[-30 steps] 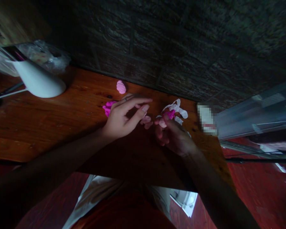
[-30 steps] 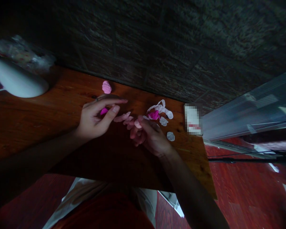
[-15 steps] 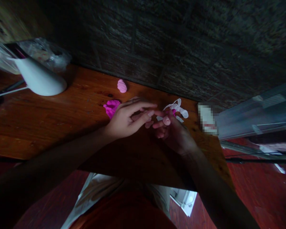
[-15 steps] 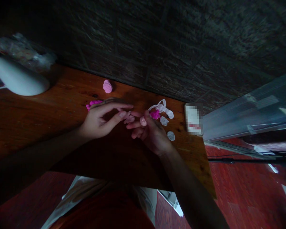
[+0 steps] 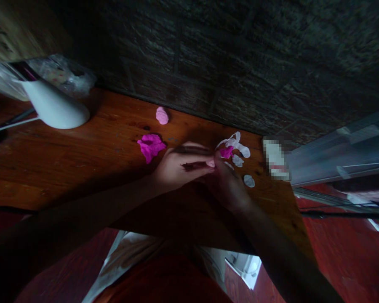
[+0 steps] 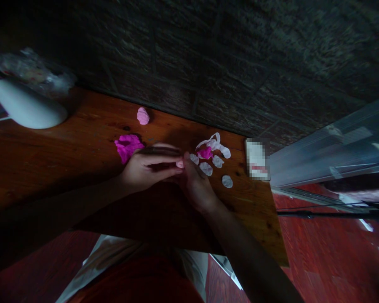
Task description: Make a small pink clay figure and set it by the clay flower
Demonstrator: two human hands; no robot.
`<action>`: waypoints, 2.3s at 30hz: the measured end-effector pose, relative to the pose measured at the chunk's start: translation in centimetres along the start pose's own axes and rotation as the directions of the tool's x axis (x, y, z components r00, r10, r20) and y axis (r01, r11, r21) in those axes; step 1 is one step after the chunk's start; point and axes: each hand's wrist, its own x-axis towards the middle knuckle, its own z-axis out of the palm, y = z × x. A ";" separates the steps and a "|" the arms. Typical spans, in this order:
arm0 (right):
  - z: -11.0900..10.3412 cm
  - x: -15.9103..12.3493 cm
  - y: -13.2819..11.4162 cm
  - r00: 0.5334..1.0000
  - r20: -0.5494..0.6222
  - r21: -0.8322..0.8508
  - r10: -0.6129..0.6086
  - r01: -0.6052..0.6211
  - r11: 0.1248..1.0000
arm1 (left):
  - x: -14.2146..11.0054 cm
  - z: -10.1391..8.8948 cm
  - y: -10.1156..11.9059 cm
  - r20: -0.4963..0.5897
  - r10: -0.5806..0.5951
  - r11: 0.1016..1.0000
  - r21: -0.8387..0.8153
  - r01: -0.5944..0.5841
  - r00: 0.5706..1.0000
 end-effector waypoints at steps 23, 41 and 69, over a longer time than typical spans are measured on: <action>-1.7 -0.3 -0.2 0.989 0.120 -0.131 0.089 -0.074 0.989 | 1.0 -2.6 -0.2 0.412 -0.290 0.814 -0.368 0.449 0.864; -1.4 -0.4 -1.2 0.995 0.054 -0.197 -0.081 0.090 0.976 | 0.2 -1.2 0.7 0.165 -0.383 0.869 -0.270 0.415 0.909; -1.2 -0.7 -1.8 0.991 0.001 -0.335 -0.136 0.128 0.933 | 0.6 -1.6 0.3 0.073 0.036 0.987 0.156 -0.047 0.997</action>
